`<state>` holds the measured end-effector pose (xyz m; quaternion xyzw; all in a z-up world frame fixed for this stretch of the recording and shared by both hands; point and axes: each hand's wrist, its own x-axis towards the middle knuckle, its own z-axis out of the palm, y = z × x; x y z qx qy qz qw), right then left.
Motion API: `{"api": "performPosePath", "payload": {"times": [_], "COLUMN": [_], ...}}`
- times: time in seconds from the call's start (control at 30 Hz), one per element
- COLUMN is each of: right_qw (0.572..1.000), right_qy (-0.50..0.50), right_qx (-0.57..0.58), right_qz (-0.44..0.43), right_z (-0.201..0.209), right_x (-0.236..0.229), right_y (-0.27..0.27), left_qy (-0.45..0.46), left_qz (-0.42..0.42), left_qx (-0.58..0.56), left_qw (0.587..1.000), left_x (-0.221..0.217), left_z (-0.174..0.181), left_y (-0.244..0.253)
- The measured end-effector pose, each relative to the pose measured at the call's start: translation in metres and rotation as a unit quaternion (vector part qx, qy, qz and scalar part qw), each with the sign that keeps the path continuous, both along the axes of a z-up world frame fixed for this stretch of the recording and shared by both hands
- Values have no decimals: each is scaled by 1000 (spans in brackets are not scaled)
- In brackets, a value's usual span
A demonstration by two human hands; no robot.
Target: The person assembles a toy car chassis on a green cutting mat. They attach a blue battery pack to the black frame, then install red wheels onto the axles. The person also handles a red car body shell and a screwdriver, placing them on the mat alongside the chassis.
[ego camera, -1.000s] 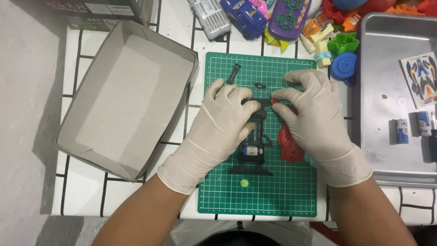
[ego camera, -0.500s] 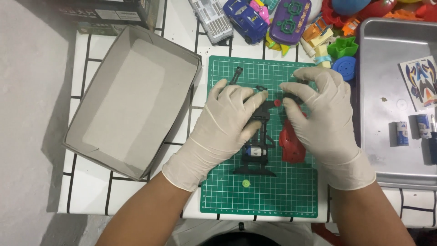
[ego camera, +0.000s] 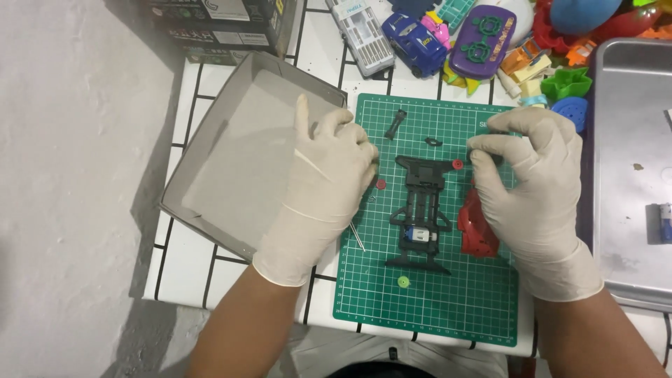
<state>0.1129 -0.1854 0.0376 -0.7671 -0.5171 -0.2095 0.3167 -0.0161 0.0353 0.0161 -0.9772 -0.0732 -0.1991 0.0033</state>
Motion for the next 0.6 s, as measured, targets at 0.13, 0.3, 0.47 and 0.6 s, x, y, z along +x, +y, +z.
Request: {"api": "performPosePath", "payload": {"times": [0.13, 0.3, 0.47, 0.6], "right_qw": [1000, 1000, 1000, 1000], "right_qy": [-3, -3, 1, -4], "right_qx": [-4, 0, 0, -7], "right_qz": [-6, 2, 8, 15], "right_z": [0, 1, 2, 3], "right_x": [-1, -3, -5, -5], "right_y": [0, 2, 3, 5], "left_qy": [68, 109, 143, 117], "left_qz": [19, 53, 69, 54], "left_qx": [49, 97, 116, 118], "left_qw": [996, 988, 981, 985], "left_x": [-1, -1, -2, -2], "left_z": [3, 12, 10, 12], "left_y": [-12, -17, -19, -19]}}
